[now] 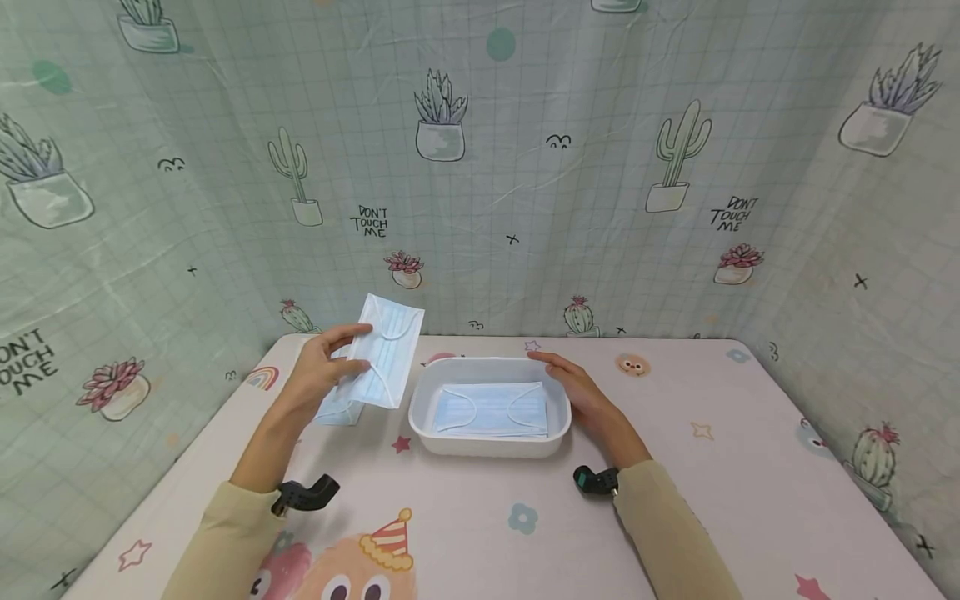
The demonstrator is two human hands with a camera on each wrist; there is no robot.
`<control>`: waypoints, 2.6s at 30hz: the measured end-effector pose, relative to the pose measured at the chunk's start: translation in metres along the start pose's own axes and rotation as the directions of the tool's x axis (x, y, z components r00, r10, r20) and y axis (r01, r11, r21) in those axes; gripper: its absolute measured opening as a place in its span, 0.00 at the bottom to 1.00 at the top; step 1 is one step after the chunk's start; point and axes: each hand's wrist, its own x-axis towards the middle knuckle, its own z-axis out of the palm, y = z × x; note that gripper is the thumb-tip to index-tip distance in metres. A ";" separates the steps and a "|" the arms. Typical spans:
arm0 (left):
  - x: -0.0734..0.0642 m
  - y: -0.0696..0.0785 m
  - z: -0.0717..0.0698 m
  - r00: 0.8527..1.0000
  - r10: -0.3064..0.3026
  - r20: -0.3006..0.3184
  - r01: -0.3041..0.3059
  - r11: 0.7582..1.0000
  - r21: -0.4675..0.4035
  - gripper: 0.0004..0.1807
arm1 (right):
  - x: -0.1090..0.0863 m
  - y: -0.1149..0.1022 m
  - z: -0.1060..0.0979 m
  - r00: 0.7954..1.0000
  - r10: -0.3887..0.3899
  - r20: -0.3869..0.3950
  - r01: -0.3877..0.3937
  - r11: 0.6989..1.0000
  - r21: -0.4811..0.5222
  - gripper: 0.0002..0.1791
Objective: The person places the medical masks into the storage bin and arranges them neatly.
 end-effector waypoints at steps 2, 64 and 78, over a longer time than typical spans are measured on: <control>0.000 0.001 0.002 1.000 -0.005 0.001 0.005 1.000 -0.005 0.32 | 0.000 0.000 0.000 1.000 0.003 0.000 -0.003 1.000 0.004 0.26; 0.001 0.002 0.029 0.997 -0.013 0.077 0.011 1.000 0.027 0.31 | 0.003 0.002 -0.002 1.000 0.007 -0.001 -0.007 1.000 0.010 0.26; 0.010 -0.005 0.048 0.978 0.058 0.201 -0.059 0.998 0.002 0.32 | 0.001 -0.001 -0.001 1.000 0.012 -0.004 -0.012 0.999 0.038 0.25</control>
